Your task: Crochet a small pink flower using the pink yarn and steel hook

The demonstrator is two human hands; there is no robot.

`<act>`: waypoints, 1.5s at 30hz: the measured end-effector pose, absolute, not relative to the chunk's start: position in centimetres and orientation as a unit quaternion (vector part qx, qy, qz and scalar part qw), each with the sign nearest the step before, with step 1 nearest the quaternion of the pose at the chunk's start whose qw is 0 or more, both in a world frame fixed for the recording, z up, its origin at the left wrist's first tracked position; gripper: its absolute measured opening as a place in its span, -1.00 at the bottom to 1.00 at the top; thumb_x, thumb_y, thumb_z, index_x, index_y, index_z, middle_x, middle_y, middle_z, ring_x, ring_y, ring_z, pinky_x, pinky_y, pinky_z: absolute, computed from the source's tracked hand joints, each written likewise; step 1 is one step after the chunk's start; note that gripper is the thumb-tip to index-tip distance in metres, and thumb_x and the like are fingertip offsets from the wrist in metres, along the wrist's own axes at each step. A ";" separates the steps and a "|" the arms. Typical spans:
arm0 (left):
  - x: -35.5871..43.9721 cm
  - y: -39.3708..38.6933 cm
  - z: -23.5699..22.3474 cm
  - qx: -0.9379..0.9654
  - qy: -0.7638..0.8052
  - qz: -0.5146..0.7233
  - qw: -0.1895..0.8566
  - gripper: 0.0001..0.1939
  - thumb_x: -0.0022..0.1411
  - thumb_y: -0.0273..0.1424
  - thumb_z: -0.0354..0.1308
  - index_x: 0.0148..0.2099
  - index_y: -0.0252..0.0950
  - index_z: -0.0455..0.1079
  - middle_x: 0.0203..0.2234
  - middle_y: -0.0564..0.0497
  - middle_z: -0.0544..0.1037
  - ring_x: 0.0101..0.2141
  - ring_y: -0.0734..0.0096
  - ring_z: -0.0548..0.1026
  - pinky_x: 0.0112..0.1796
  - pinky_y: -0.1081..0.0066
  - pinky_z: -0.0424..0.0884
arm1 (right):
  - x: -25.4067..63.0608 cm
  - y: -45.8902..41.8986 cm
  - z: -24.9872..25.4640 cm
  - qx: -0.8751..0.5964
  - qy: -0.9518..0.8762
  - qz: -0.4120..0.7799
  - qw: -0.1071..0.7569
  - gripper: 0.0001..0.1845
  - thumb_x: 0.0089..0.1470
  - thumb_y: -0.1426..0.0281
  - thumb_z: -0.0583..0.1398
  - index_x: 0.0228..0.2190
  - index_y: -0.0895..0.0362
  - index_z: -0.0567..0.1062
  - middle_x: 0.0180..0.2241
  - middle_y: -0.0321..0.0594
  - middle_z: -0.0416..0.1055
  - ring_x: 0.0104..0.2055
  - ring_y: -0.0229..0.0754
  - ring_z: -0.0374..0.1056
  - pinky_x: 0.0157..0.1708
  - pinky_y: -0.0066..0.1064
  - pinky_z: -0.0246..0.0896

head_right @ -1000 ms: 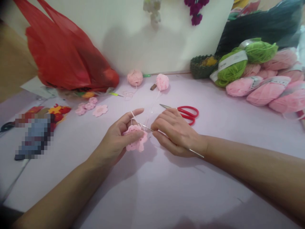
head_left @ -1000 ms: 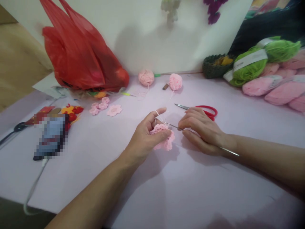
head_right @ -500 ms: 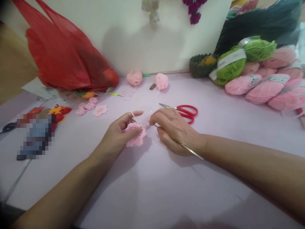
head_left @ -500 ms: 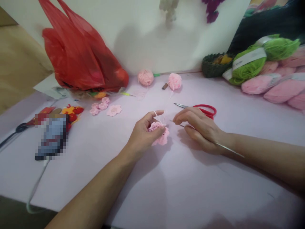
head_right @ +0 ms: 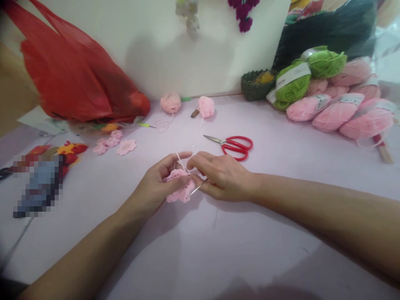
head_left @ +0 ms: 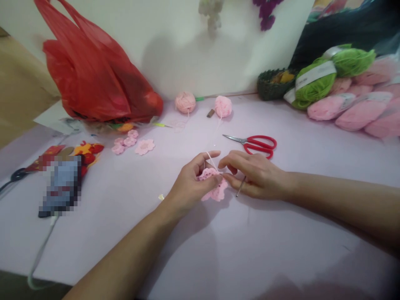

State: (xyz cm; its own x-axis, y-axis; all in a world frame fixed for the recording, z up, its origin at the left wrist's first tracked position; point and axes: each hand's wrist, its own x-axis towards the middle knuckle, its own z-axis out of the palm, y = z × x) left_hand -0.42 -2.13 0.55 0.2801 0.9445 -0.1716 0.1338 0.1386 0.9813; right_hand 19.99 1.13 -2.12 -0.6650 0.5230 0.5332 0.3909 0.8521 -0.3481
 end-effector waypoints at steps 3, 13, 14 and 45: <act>-0.3 -2.2 0.5 0.564 0.484 0.346 0.572 -0.44 0.17 -0.37 0.29 0.22 -0.24 0.31 -0.41 0.16 0.35 -0.45 0.58 0.36 -0.41 0.50 0.30 | 20.0 1.2 -2.3 -0.236 -0.909 0.115 0.325 -0.92 0.25 0.41 0.10 -0.21 0.15 0.37 -0.42 -0.32 0.34 -0.46 -0.33 0.22 -0.52 -0.49 0.01; -0.2 -2.2 0.5 0.562 0.488 0.337 0.577 -0.44 0.18 -0.36 0.29 0.22 -0.24 0.31 -0.39 0.15 0.34 -0.46 0.59 0.34 -0.44 0.52 0.29 | 19.9 1.0 -2.0 -0.231 -0.903 0.135 0.337 -0.91 0.20 0.44 0.11 -0.22 0.15 0.34 -0.45 -0.36 0.33 -0.49 -0.36 0.22 -0.54 -0.51 0.00; -0.2 -2.2 0.6 0.562 0.487 0.337 0.578 -0.44 0.18 -0.36 0.29 0.21 -0.25 0.31 -0.40 0.14 0.34 -0.46 0.59 0.34 -0.44 0.52 0.29 | 19.9 1.0 -2.0 -0.227 -0.904 0.133 0.336 -0.95 0.22 0.44 0.10 -0.24 0.15 0.34 -0.45 -0.35 0.33 -0.48 -0.35 0.23 -0.53 -0.51 0.00; -0.4 -2.1 0.6 0.565 0.479 0.343 0.578 -0.46 0.20 -0.40 0.22 0.22 -0.30 0.30 -0.46 0.15 0.33 -0.46 0.55 0.36 -0.41 0.49 0.31 | 20.1 1.2 -2.0 -0.223 -0.894 0.186 0.341 -0.96 0.16 0.50 0.15 -0.33 0.14 0.37 -0.43 -0.31 0.33 -0.43 -0.33 0.22 -0.46 -0.48 0.09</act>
